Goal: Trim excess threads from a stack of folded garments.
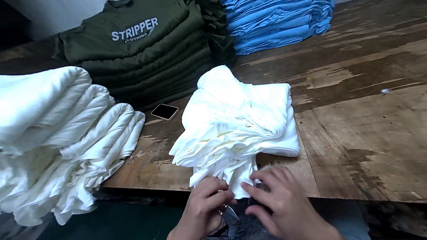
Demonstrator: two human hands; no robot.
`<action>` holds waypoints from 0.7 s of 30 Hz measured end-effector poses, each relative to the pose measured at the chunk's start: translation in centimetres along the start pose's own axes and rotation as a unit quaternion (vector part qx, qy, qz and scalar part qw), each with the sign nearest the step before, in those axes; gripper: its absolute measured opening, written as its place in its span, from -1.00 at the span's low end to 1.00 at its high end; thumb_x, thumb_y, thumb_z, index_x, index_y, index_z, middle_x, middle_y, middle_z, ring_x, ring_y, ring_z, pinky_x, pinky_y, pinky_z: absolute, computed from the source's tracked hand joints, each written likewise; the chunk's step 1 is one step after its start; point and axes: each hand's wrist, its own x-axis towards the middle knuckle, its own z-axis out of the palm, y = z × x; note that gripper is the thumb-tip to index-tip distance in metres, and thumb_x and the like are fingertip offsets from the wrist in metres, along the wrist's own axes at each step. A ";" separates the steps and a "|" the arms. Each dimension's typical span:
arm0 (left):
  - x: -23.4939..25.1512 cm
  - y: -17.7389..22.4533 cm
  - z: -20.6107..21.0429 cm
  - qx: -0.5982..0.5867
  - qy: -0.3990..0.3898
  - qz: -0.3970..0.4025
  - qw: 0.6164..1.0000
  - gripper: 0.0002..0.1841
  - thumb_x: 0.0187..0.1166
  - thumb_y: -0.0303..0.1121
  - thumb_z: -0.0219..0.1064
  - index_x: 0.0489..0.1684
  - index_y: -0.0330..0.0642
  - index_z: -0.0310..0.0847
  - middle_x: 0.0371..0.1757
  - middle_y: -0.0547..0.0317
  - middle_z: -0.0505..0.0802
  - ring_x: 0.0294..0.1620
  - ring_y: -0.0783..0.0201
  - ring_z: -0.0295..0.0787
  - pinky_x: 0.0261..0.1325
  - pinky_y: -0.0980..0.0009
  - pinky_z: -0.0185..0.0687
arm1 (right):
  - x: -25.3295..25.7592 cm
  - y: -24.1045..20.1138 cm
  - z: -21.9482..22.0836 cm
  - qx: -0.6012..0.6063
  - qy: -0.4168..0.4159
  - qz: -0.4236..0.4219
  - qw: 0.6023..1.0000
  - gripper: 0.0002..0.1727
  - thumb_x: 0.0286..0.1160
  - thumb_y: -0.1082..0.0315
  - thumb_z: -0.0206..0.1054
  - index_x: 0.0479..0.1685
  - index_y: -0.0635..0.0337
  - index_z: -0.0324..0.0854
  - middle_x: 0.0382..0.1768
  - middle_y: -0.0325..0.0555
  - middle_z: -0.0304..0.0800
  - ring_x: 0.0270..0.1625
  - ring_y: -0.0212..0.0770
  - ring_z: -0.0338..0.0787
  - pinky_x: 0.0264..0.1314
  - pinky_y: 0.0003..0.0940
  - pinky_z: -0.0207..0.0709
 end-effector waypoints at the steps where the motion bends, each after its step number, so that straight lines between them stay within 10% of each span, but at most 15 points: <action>1: 0.4 0.4 -0.3 -0.030 0.016 -0.015 0.999 -0.87 0.67 -0.21 0.34 -0.14 0.08 0.81 -0.12 0.35 0.85 -0.02 0.41 0.75 0.09 0.46 0.68 | 0.4 -0.5 1.1 -0.004 0.011 -0.005 1.000 -0.54 0.51 -0.28 0.30 0.11 -0.25 0.85 0.14 -0.18 0.86 0.19 -0.05 0.79 0.31 0.09 0.56; 4: 1.4 1.5 -1.1 -0.099 0.047 -0.059 0.992 -0.78 0.74 -0.15 0.29 -0.22 -0.03 0.75 -0.24 0.35 0.84 -0.17 0.50 0.77 -0.07 0.57 0.72 | 2.1 -0.5 3.0 -0.055 0.094 0.043 0.993 -0.73 0.18 -0.02 0.45 -0.50 -0.03 0.69 -0.33 -0.17 0.80 -0.17 -0.06 0.81 0.06 0.04 0.60; 6: 1.5 1.4 -1.6 -0.133 0.062 -0.084 0.986 -0.71 0.79 -0.07 0.22 -0.22 -0.03 0.69 -0.27 0.37 0.79 -0.24 0.55 0.72 -0.19 0.62 0.67 | 2.8 0.5 2.1 -0.047 0.107 0.109 0.987 -0.77 -0.10 0.20 0.53 -0.43 0.06 0.73 -0.29 -0.09 0.80 -0.18 0.00 0.83 -0.13 0.04 0.67; 10: 0.3 0.6 -1.6 -0.088 0.021 -0.111 0.990 -0.78 0.74 -0.15 0.28 -0.22 -0.02 0.76 -0.25 0.36 0.81 -0.22 0.54 0.73 -0.14 0.60 0.71 | -0.3 3.0 -2.0 0.091 0.059 0.000 0.994 -0.85 0.58 0.35 0.38 -0.04 0.01 0.84 -0.14 -0.11 0.86 -0.10 -0.24 0.86 -0.08 -0.36 0.78; 13: -0.2 1.5 0.1 0.008 -0.040 -0.116 0.992 -0.84 0.44 -0.16 0.41 -0.15 0.10 0.83 -0.24 0.34 0.81 -0.10 0.34 0.73 0.06 0.29 0.66 | -2.8 3.3 -4.1 0.107 -0.018 -0.080 0.991 -0.81 0.62 0.43 0.27 -0.15 0.00 0.81 -0.30 -0.16 0.78 -0.23 -0.26 0.78 -0.20 -0.44 0.68; 17: 0.6 3.8 1.6 0.022 0.028 -0.146 0.989 -0.60 0.60 0.10 0.38 0.24 0.13 0.80 -0.12 0.25 0.77 -0.03 0.33 0.69 0.08 0.31 0.63 | -3.4 2.9 -7.2 0.041 -0.251 -0.011 0.967 -0.80 0.47 0.16 0.46 -0.45 0.00 0.83 -0.51 -0.15 0.75 -0.43 -0.09 0.79 -0.39 -0.05 0.64; 21: 2.4 6.2 2.7 0.081 0.075 -0.131 0.985 -0.63 0.65 -0.08 0.38 0.34 0.07 0.76 0.05 0.19 0.83 -0.05 0.28 0.73 -0.01 0.31 0.63 | -3.4 0.8 -5.9 -0.056 -0.100 0.083 0.990 -0.39 0.58 -0.27 0.27 -0.55 0.08 0.74 -0.66 -0.15 0.74 -0.58 -0.15 0.74 -0.51 -0.10 0.54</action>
